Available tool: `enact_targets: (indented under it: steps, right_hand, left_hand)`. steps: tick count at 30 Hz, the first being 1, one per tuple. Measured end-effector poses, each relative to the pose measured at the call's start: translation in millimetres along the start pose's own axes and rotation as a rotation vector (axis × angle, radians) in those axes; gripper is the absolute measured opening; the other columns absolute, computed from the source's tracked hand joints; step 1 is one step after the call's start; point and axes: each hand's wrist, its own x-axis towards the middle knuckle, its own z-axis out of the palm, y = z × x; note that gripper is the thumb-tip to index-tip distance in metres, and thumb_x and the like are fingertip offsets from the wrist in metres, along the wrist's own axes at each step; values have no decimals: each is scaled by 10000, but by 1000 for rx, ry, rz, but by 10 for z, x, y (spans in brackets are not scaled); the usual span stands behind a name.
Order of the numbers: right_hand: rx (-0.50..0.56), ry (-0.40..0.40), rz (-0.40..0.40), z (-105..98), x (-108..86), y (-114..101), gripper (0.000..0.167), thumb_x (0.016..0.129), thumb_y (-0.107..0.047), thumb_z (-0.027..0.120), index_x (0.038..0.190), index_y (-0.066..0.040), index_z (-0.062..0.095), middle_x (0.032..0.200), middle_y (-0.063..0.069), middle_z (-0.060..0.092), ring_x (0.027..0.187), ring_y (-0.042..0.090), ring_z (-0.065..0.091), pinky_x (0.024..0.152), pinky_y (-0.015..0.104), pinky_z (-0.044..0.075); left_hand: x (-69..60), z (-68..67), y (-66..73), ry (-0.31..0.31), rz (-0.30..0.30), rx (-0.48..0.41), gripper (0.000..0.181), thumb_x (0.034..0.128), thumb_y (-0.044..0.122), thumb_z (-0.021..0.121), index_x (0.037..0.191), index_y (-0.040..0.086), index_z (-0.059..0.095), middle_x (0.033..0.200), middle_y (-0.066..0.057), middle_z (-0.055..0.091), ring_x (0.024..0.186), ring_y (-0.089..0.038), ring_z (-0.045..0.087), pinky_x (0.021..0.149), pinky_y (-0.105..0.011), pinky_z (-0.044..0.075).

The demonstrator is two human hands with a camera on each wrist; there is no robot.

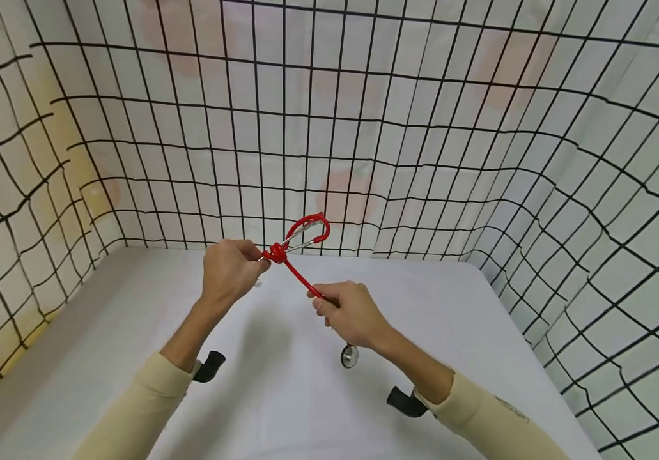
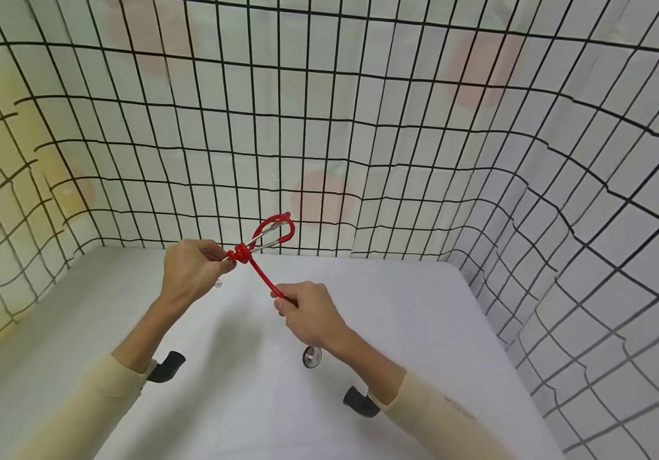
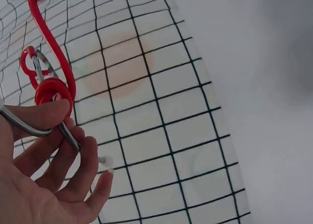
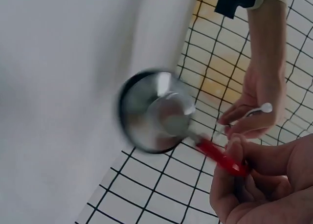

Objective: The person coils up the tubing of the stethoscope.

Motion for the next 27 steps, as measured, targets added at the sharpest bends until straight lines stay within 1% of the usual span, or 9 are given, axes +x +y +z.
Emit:
enact_targets:
  steps: [5, 8, 10, 12, 15, 17, 19, 22, 27]
  right_hand:
    - [-17, -15, 7, -57, -80, -66, 89, 965, -70, 650, 945, -67, 736, 714, 25, 668, 636, 154, 619, 543, 256, 461]
    - [-31, 23, -23, -102, -104, -134, 121, 961, -86, 656, 870, -101, 734, 660, 4, 643, 601, 131, 587, 524, 242, 434]
    - [-51, 65, -70, -138, -110, -186, 135, 959, -92, 665, 853, -120, 745, 651, 7, 632, 584, 117, 548, 503, 228, 393]
    - [-94, 113, -132, -175, -106, -235, 134, 955, -98, 677, 862, -131, 768, 666, -5, 631, 586, 106, 519, 499, 216, 380]
    - [-161, 184, -225, -230, -89, -293, 91, 931, -97, 716, 932, -122, 804, 731, -13, 666, 606, 101, 507, 521, 215, 414]
    - [-192, 222, -270, -266, -66, -314, 84, 916, -93, 735, 948, -115, 810, 750, -17, 678, 609, 103, 502, 530, 218, 420]
    - [-190, 248, -299, -298, -33, -309, 97, 906, -90, 746, 976, -97, 814, 795, -5, 719, 618, 99, 511, 537, 217, 430]
    - [-169, 283, -317, -358, 9, -295, 106, 902, -84, 750, 987, -78, 814, 833, 23, 751, 641, 116, 539, 553, 221, 449]
    - [-143, 342, -346, -491, 47, -318, 155, 897, -73, 755, 1043, -49, 804, 931, 64, 783, 742, 153, 653, 621, 260, 538]
  left_hand:
    - [-7, -8, -183, 22, -12, 67, 139, 819, 143, 732, 734, 40, 771, 666, -75, 739, 589, -243, 628, 478, -312, 409]
    - [-57, 11, -270, 13, -29, 79, 155, 834, 128, 714, 724, 26, 753, 645, -87, 723, 555, -235, 604, 455, -302, 395]
    - [-95, 38, -275, -13, -25, 94, 158, 834, 127, 709, 715, 31, 749, 626, -78, 711, 551, -226, 596, 448, -298, 399]
    - [-134, 72, -243, -58, -11, 110, 153, 830, 128, 705, 714, 36, 747, 618, -64, 703, 543, -215, 587, 442, -294, 407]
    - [-187, 122, -154, -127, 17, 138, 139, 828, 118, 701, 720, 44, 746, 619, -47, 699, 525, -194, 566, 437, -288, 423]
    - [-223, 149, -98, -167, 20, 147, 131, 834, 108, 702, 727, 42, 741, 625, -45, 697, 506, -183, 544, 429, -281, 423]
    - [-262, 168, -46, -203, 15, 156, 122, 836, 92, 704, 726, 49, 734, 628, -36, 694, 505, -175, 526, 430, -276, 421]
    - [-318, 183, 40, -260, 13, 174, 109, 822, 76, 708, 713, 78, 722, 613, -5, 672, 522, -170, 510, 441, -274, 408]
    - [-401, 170, 230, -340, 73, 193, 106, 806, 77, 730, 713, 122, 707, 589, 47, 625, 551, -159, 512, 465, -278, 410]
